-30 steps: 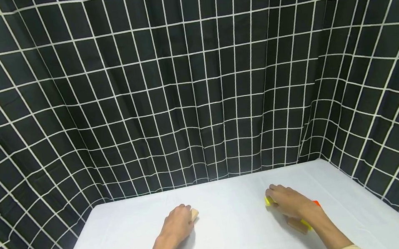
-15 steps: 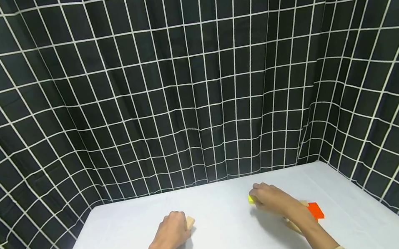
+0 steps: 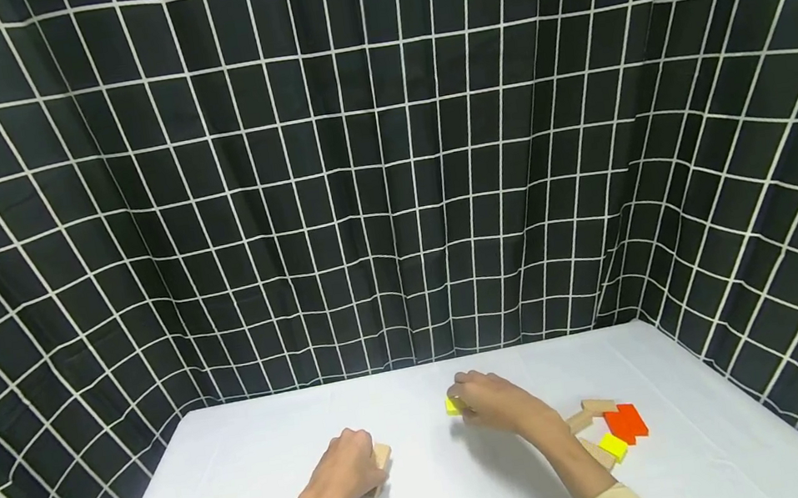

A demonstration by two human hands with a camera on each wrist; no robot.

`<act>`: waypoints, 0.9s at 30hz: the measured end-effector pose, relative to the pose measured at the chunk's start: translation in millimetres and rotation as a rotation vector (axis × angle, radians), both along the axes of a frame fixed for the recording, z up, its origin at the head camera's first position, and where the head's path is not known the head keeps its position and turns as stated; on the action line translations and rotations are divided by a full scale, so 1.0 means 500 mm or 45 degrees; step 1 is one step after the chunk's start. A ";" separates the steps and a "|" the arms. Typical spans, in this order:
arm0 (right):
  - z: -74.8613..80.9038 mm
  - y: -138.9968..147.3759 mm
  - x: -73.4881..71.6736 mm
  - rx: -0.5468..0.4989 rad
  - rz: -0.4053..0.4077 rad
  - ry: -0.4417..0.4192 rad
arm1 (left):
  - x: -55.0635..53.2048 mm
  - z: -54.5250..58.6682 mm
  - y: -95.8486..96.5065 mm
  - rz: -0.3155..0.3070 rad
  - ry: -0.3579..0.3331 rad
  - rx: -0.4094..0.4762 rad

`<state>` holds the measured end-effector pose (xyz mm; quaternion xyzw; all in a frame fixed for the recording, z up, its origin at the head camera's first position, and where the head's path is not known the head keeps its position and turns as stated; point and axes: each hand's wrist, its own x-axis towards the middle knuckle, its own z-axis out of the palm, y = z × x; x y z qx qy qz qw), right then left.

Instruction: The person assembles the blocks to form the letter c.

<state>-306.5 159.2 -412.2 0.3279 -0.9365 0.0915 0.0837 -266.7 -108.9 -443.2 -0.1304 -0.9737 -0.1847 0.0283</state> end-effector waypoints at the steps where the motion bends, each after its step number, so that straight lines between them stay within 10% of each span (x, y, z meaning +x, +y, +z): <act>1: -0.003 -0.009 -0.002 0.006 0.015 0.001 | 0.000 -0.001 0.001 -0.004 -0.012 0.004; 27: -0.073 -0.196 -0.036 0.257 0.082 0.000 | -0.006 -0.022 0.004 -0.049 -0.159 0.130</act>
